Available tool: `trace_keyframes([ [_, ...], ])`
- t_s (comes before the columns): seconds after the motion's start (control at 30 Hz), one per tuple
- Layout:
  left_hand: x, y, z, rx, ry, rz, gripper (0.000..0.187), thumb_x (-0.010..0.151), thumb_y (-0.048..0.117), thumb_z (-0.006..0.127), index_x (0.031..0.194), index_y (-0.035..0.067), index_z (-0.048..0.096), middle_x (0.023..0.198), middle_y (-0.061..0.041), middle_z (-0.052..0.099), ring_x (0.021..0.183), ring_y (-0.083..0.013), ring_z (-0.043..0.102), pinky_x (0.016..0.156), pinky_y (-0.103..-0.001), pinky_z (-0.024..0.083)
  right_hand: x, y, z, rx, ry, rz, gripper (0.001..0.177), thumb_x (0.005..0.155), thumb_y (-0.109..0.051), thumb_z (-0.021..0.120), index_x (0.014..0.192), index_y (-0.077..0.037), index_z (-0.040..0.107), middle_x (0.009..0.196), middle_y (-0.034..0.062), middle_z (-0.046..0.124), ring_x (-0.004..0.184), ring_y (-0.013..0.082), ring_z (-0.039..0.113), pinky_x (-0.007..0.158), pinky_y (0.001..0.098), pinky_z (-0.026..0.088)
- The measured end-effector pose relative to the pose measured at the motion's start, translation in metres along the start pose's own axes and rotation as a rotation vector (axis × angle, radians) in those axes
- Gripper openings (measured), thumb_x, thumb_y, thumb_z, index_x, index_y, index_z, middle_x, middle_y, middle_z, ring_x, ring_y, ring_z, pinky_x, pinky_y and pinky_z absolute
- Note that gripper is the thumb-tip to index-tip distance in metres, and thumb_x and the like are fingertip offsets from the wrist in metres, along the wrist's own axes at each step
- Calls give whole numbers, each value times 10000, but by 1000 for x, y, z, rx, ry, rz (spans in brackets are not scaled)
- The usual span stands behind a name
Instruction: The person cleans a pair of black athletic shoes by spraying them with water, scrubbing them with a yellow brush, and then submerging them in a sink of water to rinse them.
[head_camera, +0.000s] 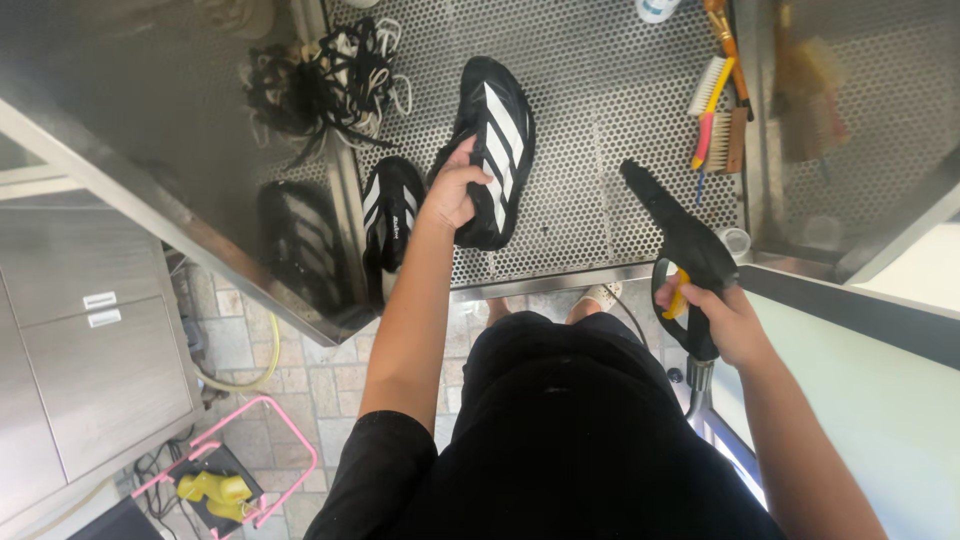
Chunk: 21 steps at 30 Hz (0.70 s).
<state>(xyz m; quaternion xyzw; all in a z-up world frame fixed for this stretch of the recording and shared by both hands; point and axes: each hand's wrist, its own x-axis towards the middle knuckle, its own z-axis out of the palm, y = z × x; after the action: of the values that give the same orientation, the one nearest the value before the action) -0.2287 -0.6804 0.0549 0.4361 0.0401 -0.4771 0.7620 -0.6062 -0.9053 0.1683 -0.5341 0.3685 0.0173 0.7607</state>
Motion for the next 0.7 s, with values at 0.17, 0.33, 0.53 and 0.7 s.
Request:
trace_keyframes([
  [0.17,4,6,-1,120,34,2,555,942,-62,657,1479,-47,517,1314,-168,645,1170,-274,627,1015,-391,532,-7,-9,4,-24,-115,-138,202,976,-128,565,1123,6,597,940,103,653,900,221,644,848,380,513],
  [0.33,69,-46,-8,154,96,73,777,788,-142,570,1522,65,418,1484,-95,506,1331,-249,493,1122,-366,395,-29,-24,8,-40,-106,-107,181,982,-143,559,1059,11,614,846,115,650,825,232,637,785,387,524],
  [0.53,121,-96,-31,200,218,-22,928,659,-116,527,1553,91,388,1579,-81,410,1420,-260,372,1112,-325,345,-55,-25,3,202,-142,-105,162,992,-158,587,1043,-13,537,755,57,510,720,185,521,692,380,486],
  [0.7,123,-94,-38,283,195,22,951,639,-122,544,1557,88,412,1595,-58,395,1446,-218,331,1134,-307,307,-56,-21,-1,221,-149,-73,186,965,-164,599,1007,5,531,734,58,495,678,178,499,639,369,473],
])
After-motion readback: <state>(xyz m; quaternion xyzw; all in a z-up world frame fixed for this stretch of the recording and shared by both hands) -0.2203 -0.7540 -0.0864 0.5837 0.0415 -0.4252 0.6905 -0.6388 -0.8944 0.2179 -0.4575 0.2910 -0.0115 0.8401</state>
